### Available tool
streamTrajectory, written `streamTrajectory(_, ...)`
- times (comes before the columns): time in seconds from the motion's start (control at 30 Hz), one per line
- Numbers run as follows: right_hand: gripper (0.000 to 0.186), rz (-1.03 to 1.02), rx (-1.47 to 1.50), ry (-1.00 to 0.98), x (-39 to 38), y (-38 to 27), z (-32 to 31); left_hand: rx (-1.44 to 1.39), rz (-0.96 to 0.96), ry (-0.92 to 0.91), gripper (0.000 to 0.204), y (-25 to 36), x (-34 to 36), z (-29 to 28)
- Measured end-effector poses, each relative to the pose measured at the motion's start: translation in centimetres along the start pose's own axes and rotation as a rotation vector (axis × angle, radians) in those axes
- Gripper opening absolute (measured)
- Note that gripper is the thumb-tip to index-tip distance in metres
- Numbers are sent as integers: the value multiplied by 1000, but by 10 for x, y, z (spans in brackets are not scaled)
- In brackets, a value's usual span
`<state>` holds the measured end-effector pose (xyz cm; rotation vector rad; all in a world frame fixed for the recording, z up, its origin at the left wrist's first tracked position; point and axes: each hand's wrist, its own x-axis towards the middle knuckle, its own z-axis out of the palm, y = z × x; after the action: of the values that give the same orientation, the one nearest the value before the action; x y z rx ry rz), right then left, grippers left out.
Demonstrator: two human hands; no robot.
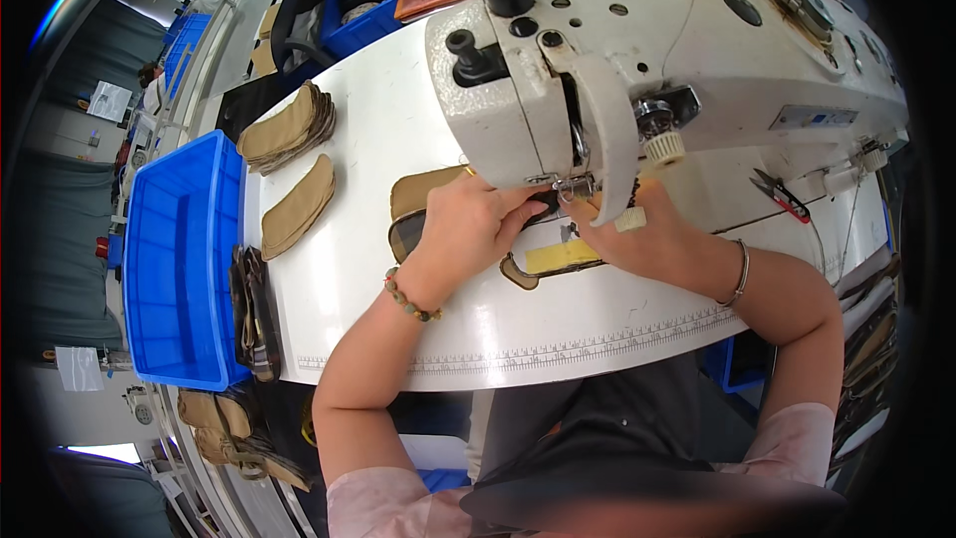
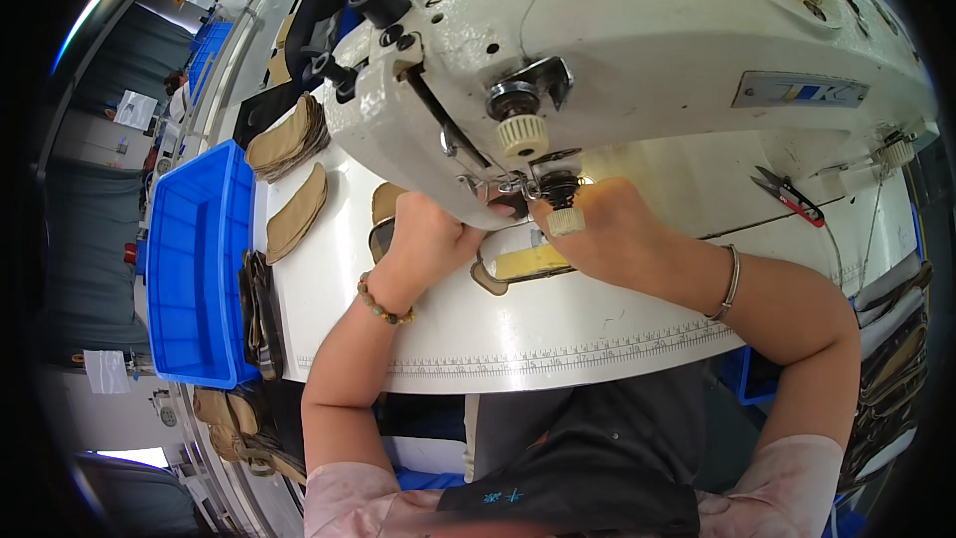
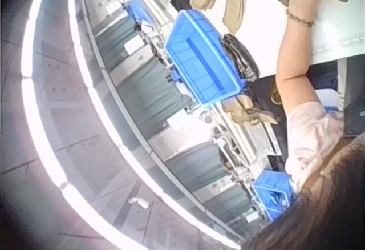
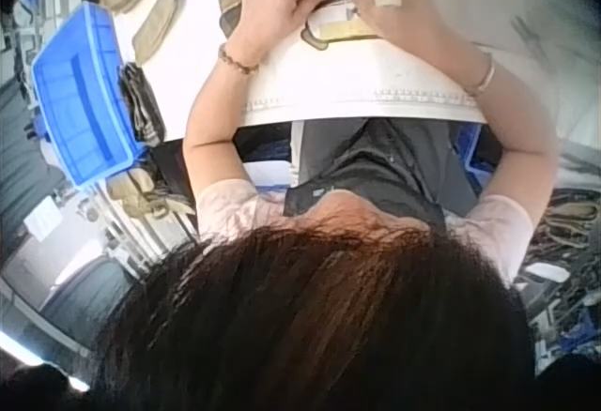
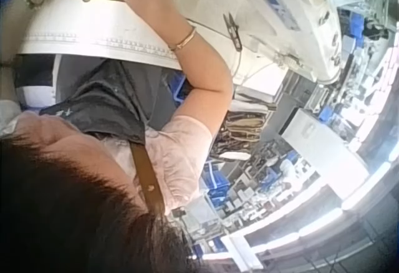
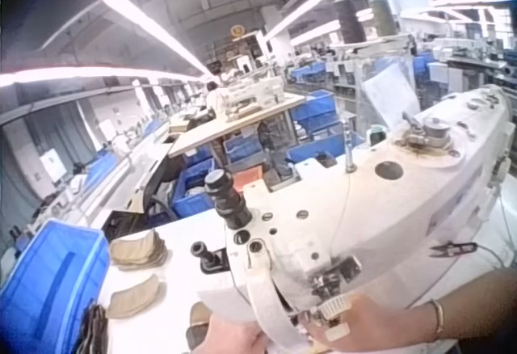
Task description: Sew lining and components on shoe uppers using an industrial sewing machine.
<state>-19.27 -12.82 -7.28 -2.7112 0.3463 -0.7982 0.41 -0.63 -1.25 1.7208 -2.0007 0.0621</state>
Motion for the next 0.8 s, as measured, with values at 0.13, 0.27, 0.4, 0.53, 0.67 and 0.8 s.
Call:
streamTrajectory(0.13,14,36,78,-12,-1,-1,-1,-31,-41,-31,23,1,0,-5)
streamTrajectory(0.27,17,136,269,39,0,-4,-6,39,-65,-11,22,13,2,-2)
streamTrajectory(0.4,21,56,215,24,0,-1,-14,171,-88,-60,20,29,2,-2)
streamTrajectory(0.53,26,-45,119,-14,-2,-4,-17,200,-88,-80,18,22,2,-3)
streamTrajectory(0.67,36,-259,-300,-142,-8,-14,-23,201,-105,-103,18,20,6,-4)
streamTrajectory(0.8,41,-257,-196,-144,-6,-17,-26,153,-104,-93,18,16,6,-8)
